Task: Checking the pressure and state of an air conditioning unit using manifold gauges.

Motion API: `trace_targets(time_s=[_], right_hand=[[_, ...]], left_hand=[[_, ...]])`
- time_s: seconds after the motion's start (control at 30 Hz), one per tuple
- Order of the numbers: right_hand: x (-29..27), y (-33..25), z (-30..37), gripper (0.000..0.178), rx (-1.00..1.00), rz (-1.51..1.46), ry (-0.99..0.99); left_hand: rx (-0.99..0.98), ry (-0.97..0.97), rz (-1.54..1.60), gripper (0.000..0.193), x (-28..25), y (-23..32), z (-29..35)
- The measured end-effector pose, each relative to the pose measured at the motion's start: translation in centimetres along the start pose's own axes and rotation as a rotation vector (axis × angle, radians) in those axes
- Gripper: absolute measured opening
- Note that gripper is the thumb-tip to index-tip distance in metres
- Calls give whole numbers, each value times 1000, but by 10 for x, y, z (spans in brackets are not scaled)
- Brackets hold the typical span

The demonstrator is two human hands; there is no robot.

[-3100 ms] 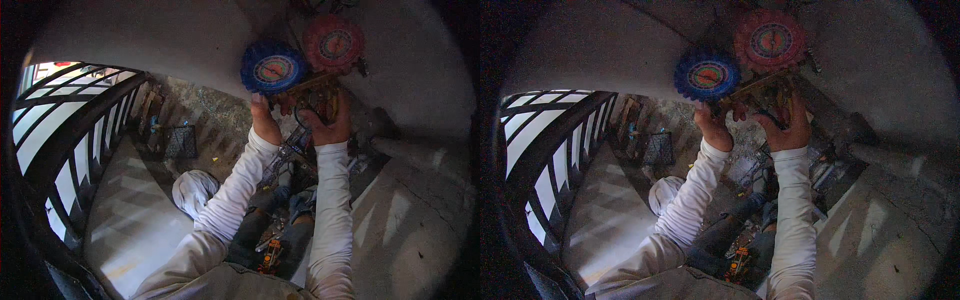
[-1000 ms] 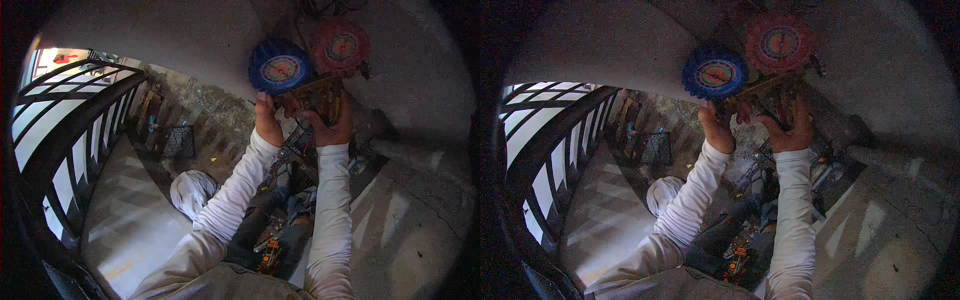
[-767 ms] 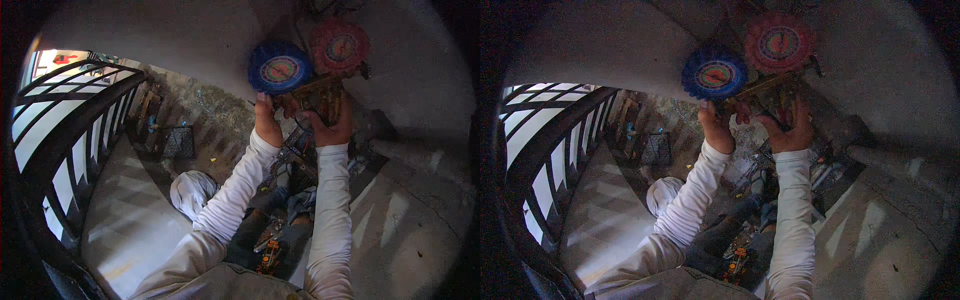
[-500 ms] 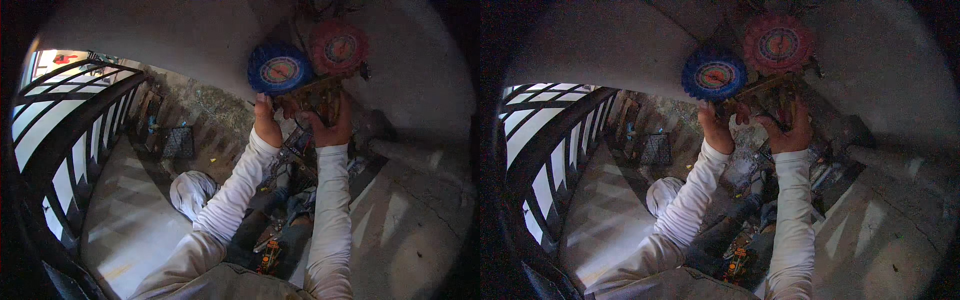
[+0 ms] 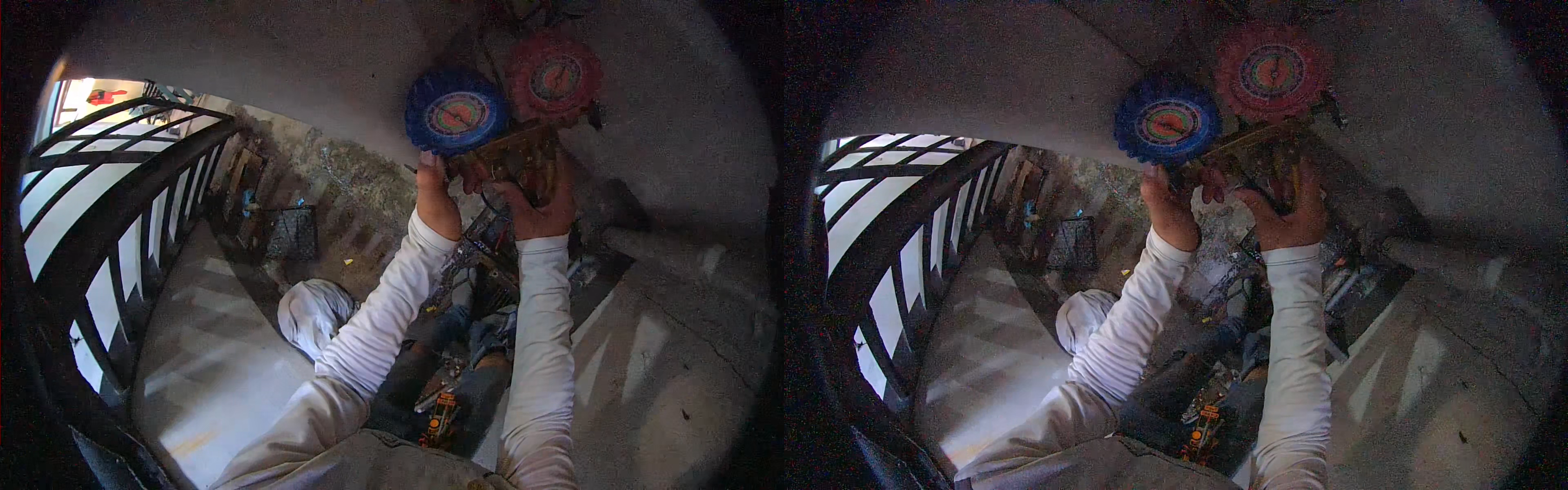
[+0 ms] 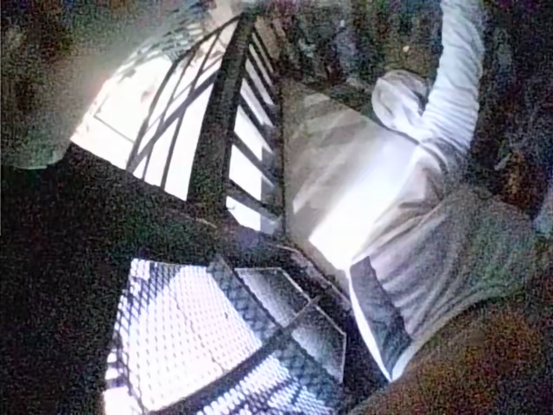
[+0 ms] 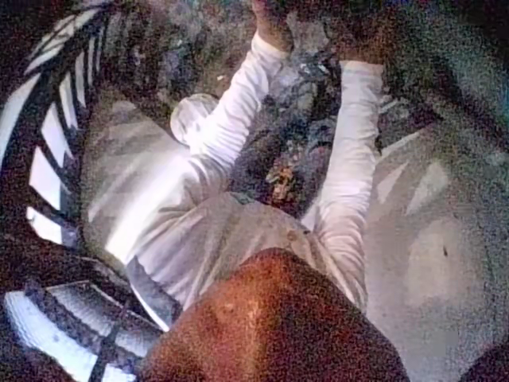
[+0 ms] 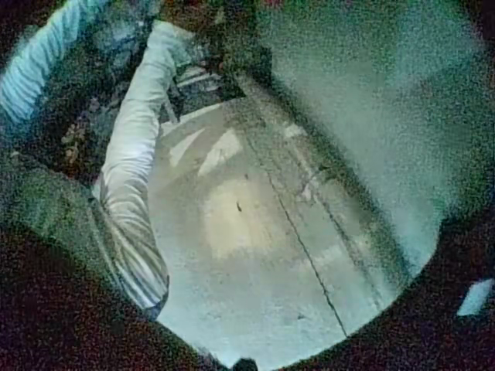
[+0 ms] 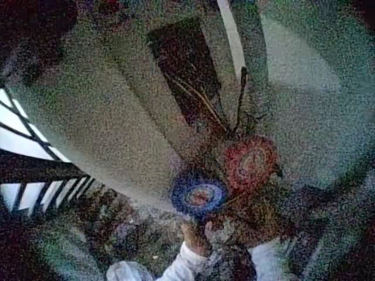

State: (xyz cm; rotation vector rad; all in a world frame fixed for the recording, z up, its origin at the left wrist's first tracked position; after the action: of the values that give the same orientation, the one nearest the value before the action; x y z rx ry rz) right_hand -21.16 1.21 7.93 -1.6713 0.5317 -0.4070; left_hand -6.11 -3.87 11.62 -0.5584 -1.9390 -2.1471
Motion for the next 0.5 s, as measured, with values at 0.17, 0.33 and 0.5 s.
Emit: trace_targets(time_s=[0.17,0.33,0.5], right_hand=[[0,-4,-1,85,-23,-9,-19],[-2,14,2,88,45,-23,-29],[-4,8,-1,89,-80,140,-20]], left_hand=[[63,-68,-59,53,4,4,0],[36,1,-20,54,4,4,4],[24,-17,16,55,4,3,2]])
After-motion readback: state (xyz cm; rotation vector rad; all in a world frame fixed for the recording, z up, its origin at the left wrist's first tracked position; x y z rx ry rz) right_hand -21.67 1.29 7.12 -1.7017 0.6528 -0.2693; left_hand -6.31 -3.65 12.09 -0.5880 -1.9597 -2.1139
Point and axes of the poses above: each hand's wrist, its own z-axis away from the middle knuckle, its own x-axis out of the palm, y = z × x, the point moved 6 cm from there along -z, towards the middle knuckle, and after that the axes turned 5 degrees about -z, right-handed, at the moved point
